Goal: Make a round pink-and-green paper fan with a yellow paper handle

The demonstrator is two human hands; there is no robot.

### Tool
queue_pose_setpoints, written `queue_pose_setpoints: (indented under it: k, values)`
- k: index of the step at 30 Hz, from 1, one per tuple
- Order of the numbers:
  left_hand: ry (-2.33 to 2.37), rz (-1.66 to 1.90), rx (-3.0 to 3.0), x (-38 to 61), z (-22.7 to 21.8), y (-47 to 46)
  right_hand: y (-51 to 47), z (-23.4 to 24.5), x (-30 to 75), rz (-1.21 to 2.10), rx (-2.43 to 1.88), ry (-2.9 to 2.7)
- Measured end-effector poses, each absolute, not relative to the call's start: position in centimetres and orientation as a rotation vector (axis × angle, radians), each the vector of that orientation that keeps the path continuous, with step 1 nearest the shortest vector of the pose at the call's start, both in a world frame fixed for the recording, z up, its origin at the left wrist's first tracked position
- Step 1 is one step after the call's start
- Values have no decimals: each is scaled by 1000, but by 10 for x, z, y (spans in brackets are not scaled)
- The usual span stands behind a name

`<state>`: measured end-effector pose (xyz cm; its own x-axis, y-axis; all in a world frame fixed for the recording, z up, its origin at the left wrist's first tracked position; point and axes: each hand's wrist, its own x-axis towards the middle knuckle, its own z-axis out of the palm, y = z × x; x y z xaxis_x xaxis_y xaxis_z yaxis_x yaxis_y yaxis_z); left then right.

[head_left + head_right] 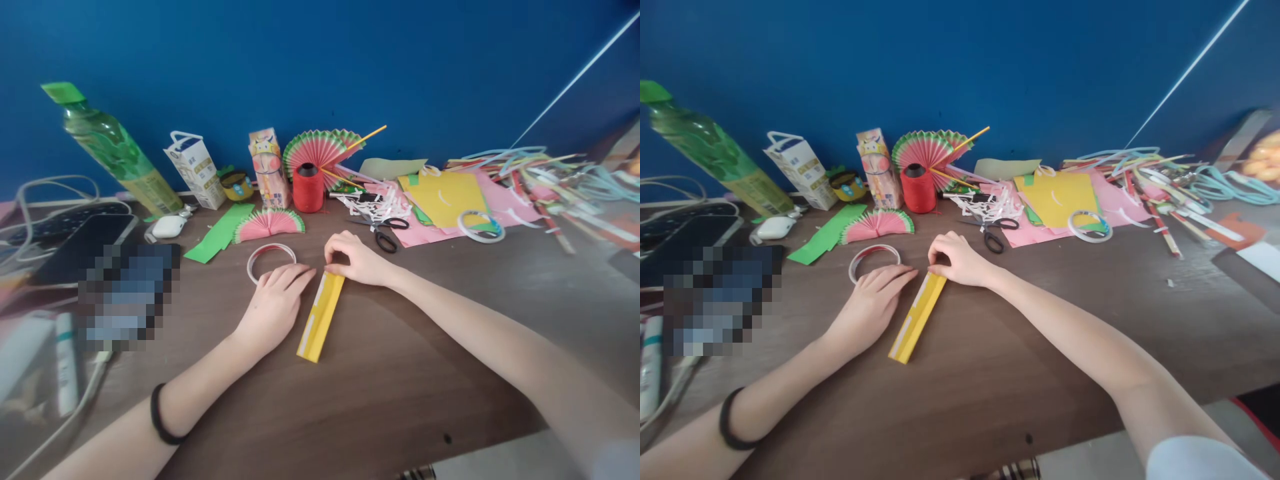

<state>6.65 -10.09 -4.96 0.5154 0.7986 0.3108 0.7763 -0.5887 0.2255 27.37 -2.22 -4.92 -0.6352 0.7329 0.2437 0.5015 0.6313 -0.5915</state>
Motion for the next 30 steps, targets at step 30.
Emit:
queue_pose_setpoints:
  k: [30]
  values:
    - [1326,792,1638,70,-35,-104,-65,-41,250,297,-666,-2141]
